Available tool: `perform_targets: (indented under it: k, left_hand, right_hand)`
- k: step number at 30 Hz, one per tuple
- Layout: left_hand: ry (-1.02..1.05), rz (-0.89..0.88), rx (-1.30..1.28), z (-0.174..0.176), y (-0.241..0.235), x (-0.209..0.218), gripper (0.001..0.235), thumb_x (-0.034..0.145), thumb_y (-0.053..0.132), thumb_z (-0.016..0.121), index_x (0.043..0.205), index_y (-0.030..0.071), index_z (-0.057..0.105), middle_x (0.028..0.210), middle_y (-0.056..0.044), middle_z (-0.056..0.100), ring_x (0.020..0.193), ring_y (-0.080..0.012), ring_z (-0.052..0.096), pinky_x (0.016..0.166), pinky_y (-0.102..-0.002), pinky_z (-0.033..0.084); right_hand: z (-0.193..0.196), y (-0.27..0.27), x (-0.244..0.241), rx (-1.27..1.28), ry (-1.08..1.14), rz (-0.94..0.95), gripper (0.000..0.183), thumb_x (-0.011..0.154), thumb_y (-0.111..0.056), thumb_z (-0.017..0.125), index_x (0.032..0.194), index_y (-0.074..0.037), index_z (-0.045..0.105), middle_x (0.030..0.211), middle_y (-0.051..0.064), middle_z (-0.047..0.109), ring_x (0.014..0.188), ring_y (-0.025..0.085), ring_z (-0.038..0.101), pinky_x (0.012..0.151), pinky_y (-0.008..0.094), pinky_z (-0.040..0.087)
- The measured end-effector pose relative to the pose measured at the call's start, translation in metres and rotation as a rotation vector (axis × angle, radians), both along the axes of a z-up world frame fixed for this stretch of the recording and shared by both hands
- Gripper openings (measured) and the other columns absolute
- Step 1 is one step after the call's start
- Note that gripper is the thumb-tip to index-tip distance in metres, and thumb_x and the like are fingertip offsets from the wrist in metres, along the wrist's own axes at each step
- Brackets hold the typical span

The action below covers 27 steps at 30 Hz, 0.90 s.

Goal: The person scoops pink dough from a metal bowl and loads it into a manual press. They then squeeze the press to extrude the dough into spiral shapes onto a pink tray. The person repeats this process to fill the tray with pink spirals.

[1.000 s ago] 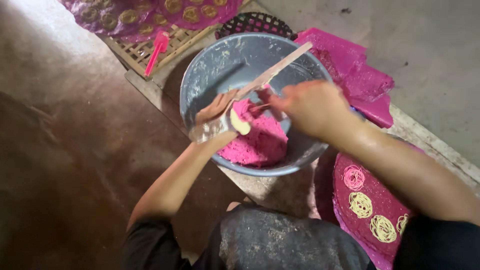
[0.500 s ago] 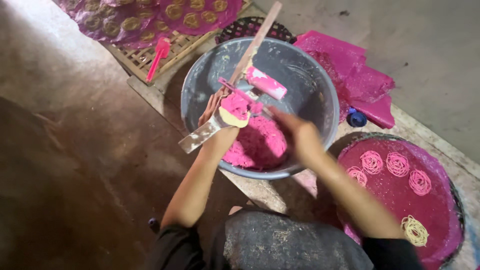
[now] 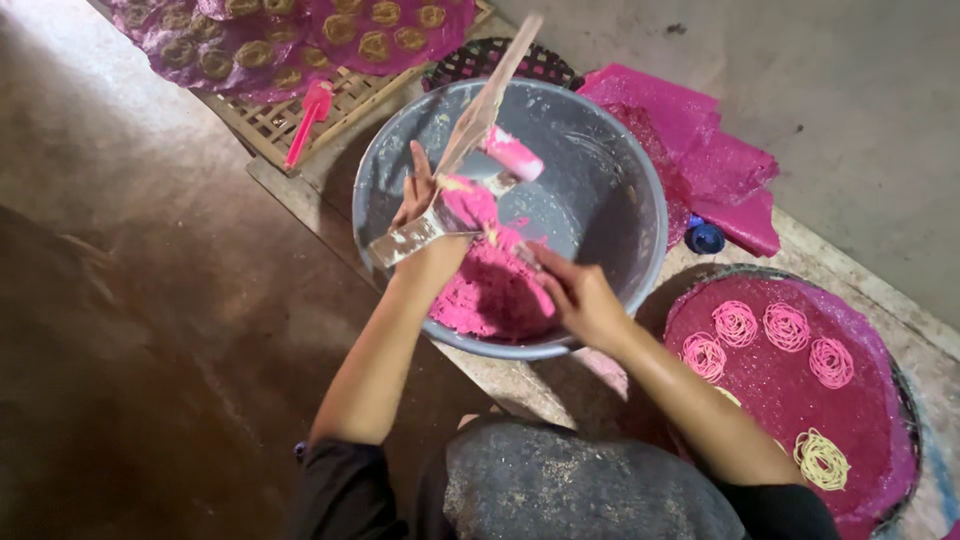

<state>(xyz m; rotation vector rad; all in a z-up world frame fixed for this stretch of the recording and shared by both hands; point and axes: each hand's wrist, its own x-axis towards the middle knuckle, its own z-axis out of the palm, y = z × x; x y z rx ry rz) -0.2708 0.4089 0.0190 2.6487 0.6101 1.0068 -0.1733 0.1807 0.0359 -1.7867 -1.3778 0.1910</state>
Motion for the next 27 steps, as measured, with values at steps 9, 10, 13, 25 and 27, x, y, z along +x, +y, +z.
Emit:
perform_targets:
  k: [9,10,13,25,27]
  left_hand:
    - [-0.124,-0.132,0.021,-0.011,-0.005,-0.017,0.073,0.082,0.035,0.076,0.143,0.007,0.049,0.158,-0.024,0.040,0.128,-0.0438,0.056,0.096,-0.053,0.052]
    - [-0.065,-0.166,0.011,-0.017,-0.014,-0.013,0.074,0.081,0.036,0.076,0.144,0.008,0.048,0.157,-0.023,0.042,0.128,-0.0433,0.056,0.096,-0.053,0.052]
    - [0.038,-0.238,0.019,-0.030,-0.022,-0.007,0.077,0.081,0.038,0.075,0.146,0.010,0.045,0.155,-0.019,0.046,0.128,-0.0417,0.057,0.097,-0.052,0.051]
    - [0.097,-0.292,-0.118,-0.008,0.003,-0.042,0.067,0.087,0.037,0.075,0.145,0.016,0.051,0.158,-0.008,0.050,0.136,-0.0326,0.057,0.107,-0.046,0.048]
    - [0.067,-0.330,-0.131,-0.010,-0.009,-0.035,0.072,0.082,0.037,0.078,0.144,0.014,0.052,0.156,-0.010,0.049,0.137,-0.0342,0.053,0.106,-0.049,0.046]
  right_hand:
    - [0.116,-0.003,0.049,-0.703,-0.385,0.027,0.029,0.101,-0.039,0.059,0.122,-0.030,0.076,0.081,0.011,0.076,0.068,0.026,0.068,0.060,0.043,0.053]
    - [0.119,0.003,0.048,-0.597,-0.450,0.104,0.028,0.099,-0.038,0.061,0.116,-0.025,0.078,0.084,0.009,0.077,0.072,0.025,0.070,0.059,0.042,0.055]
    - [0.094,0.035,0.012,-0.989,-0.896,0.058,0.032,0.090,-0.022,0.061,0.121,-0.023,0.069,0.086,0.006,0.071,0.073,0.026,0.071,0.061,0.044,0.059]
    - [0.177,-0.002,-0.035,-0.511,-1.136,0.050,0.030,0.085,-0.015,0.060,0.114,-0.010,0.066,0.083,0.005,0.066,0.072,0.023,0.070,0.056,0.036,0.057]
    - [0.147,0.022,-0.044,-0.490,-1.222,0.068,0.023,0.087,-0.016,0.061,0.107,-0.008,0.066,0.084,0.006,0.067,0.070,0.022,0.071,0.055,0.035,0.057]
